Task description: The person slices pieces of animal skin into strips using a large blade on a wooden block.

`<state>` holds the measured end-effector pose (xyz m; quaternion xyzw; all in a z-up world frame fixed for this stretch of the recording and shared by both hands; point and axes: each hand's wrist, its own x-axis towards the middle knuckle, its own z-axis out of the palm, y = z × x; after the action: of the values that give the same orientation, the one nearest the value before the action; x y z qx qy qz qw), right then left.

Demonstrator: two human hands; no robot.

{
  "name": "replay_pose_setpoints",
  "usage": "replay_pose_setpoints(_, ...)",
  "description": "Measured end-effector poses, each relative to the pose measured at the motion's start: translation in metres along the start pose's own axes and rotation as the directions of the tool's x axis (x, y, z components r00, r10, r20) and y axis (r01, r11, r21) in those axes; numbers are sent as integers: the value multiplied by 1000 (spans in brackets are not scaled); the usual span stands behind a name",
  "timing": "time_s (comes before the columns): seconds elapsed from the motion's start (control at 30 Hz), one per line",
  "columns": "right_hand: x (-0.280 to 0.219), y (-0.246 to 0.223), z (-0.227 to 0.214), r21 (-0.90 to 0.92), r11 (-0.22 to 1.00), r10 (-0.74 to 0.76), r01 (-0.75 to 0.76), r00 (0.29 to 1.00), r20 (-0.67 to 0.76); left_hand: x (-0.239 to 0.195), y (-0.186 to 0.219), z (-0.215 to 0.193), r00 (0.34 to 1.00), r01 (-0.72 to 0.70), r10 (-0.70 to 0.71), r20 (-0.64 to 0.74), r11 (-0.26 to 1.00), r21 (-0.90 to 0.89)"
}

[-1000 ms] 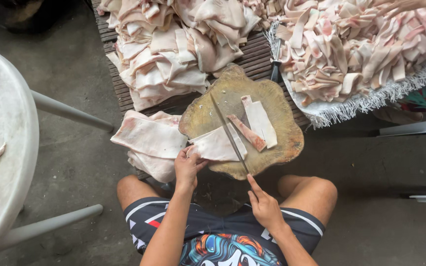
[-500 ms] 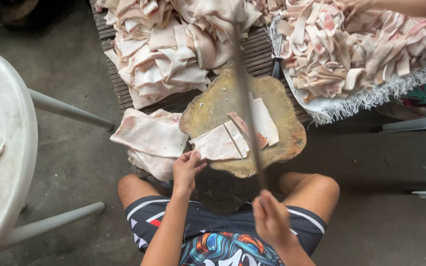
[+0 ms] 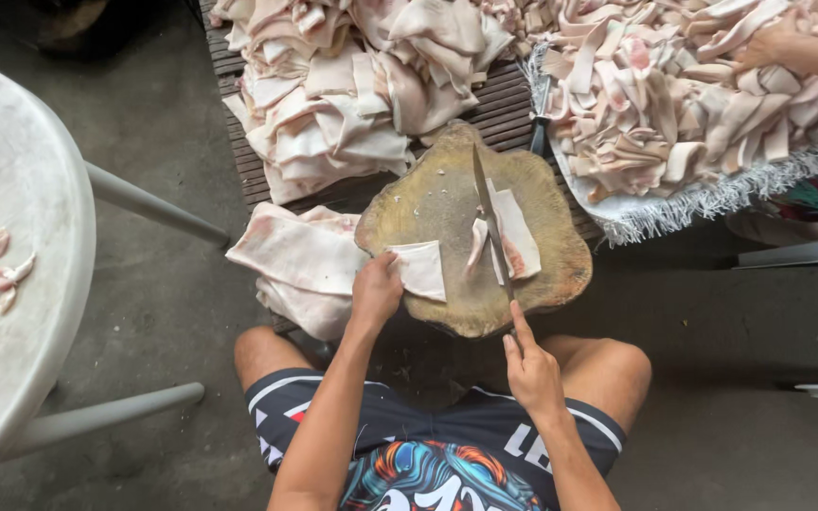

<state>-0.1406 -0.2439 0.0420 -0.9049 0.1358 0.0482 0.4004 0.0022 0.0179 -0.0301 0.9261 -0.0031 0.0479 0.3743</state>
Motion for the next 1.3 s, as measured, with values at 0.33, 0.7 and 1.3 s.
replay_pose_setpoints(0.33, -34, -28, -31, 226, 956, -206, 186, 976, 68, 52, 20, 13, 965, 259, -222, 140, 887, -382)
replay_pose_setpoints(0.7, -31, -29, -46, 387, 465, -763, 796, 582, -281, 35, 3, -11, 883, 156, -440, -162, 601, -784)
replay_pose_setpoints(1.3, -48, 4, -30, 512, 526, -642, 679, 712, -285, 9, 6, -22, 873, 168, -484, -58, 411, -896)
